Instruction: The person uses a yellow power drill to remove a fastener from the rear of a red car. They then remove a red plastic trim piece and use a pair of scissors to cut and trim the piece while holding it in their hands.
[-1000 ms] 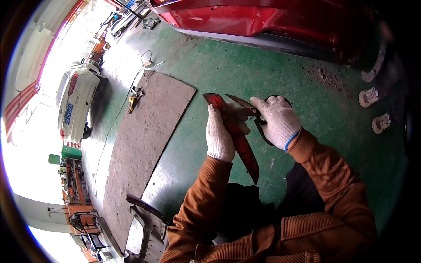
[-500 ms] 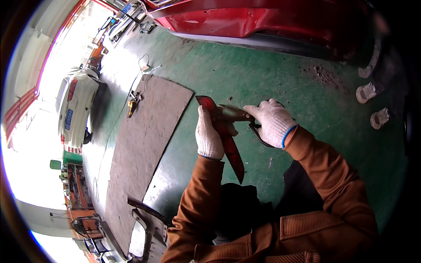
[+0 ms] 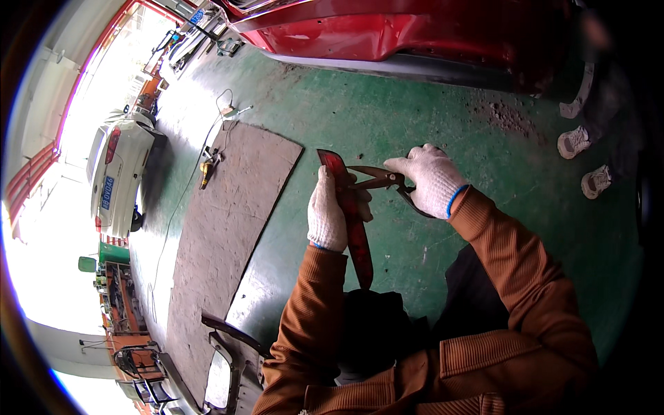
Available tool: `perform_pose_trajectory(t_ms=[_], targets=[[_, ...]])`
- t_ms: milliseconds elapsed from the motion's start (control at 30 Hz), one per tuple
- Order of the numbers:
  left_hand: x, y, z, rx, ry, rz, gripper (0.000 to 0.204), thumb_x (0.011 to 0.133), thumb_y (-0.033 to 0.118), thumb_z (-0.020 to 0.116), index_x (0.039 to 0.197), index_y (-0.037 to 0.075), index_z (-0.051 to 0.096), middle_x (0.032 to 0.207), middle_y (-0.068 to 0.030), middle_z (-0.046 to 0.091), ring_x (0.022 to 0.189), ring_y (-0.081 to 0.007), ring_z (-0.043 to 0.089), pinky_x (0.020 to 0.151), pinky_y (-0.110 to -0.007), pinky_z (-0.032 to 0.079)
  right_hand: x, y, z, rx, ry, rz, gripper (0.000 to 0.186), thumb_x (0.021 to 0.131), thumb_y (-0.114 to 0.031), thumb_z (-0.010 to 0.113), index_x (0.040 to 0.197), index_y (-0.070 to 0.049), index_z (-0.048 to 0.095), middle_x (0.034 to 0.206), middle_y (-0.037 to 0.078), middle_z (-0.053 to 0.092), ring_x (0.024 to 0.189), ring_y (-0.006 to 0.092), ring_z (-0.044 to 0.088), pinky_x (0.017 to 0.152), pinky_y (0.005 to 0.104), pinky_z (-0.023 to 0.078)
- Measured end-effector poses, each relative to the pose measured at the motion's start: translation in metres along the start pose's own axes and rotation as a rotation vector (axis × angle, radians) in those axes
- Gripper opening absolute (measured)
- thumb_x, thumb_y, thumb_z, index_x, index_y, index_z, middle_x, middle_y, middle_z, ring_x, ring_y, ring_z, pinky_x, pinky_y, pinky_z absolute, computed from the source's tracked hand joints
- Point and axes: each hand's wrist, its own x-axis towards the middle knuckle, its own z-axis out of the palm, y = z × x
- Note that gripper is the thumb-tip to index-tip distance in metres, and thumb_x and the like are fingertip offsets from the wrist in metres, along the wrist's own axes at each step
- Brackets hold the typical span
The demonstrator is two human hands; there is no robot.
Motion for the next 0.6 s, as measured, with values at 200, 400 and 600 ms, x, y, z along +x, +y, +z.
perform_pose_trajectory(t_ms=[200,400,600], targets=[[0.0,0.002,-0.002,0.003,-0.04,-0.082,0.066,0.112,0.06,0.04,0.111,-0.002,0.063,0.081,-0.0163,0.07,0.058,-0.0245,0.064,0.055,-0.037,0.053,0.005,0.008,0.006,0.139,0.111,0.065,0.048,0.086,-0.013,0.079,0.133,-0.019,0.071,0.122,0.016,0.071,0.121,0.0381,0.064,0.104,0.0463,0.054],[0.002,0.0,-0.017,-0.449,-0.133,-0.017,0.062,0.109,0.062,0.044,0.116,0.003,0.063,0.086,-0.0131,0.069,0.06,-0.0256,0.058,0.06,-0.041,0.049,0.016,0.046,0.009,0.698,0.144,0.324,0.044,0.092,-0.013,0.071,0.135,-0.008,0.066,0.097,0.018,0.073,0.088,0.0325,0.073,0.081,0.0428,0.057],[0.002,0.001,-0.018,-0.57,-0.237,0.025,0.065,0.108,0.063,0.046,0.127,0.002,0.061,0.106,-0.0156,0.07,0.078,-0.0261,0.063,0.073,-0.041,0.052,-0.006,0.006,0.007,0.947,0.016,-0.108,0.051,0.094,-0.01,0.074,0.143,-0.007,0.062,0.089,0.007,0.06,0.082,0.0168,0.06,0.081,0.033,0.054]])
